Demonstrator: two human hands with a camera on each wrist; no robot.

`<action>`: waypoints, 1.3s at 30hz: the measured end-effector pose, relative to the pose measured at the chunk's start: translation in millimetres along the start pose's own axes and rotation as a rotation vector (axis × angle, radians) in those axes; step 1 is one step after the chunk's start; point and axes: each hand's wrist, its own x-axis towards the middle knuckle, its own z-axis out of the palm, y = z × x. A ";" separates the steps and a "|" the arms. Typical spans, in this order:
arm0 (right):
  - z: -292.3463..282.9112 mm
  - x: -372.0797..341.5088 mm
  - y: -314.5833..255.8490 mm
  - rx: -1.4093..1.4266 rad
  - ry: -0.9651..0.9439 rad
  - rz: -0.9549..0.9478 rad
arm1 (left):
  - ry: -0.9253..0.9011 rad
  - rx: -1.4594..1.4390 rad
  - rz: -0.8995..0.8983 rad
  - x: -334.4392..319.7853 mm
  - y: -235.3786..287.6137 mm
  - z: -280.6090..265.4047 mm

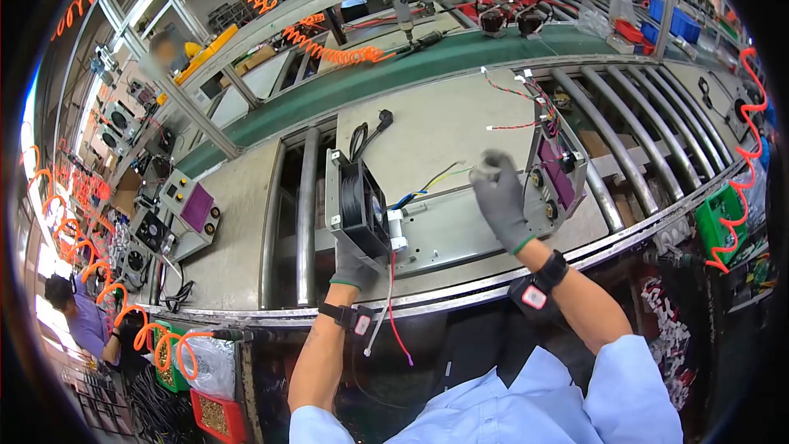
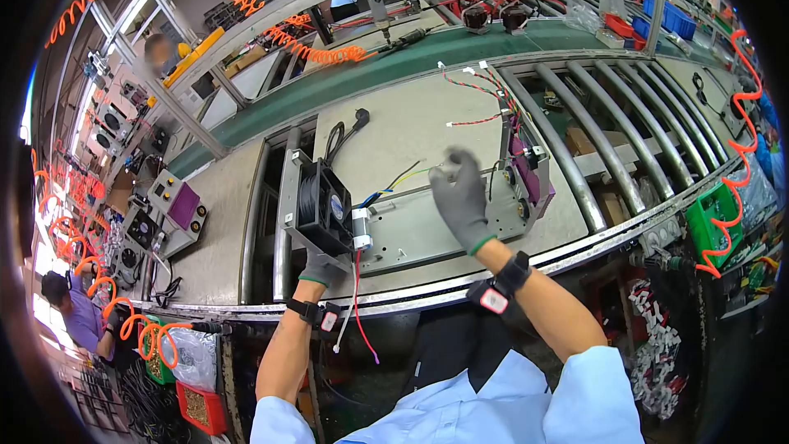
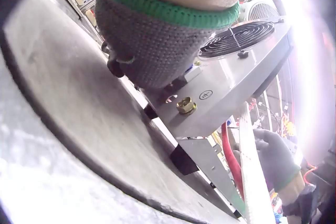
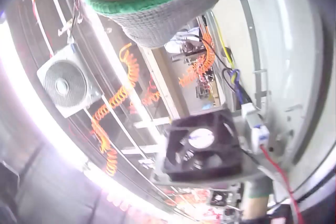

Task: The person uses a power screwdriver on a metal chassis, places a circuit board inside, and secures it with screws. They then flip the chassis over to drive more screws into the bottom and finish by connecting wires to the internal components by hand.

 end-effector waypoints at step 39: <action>67.5 21.2 -29.7 0.247 -0.955 0.010 | 0.147 -0.467 -0.109 4.1 7.9 -4.0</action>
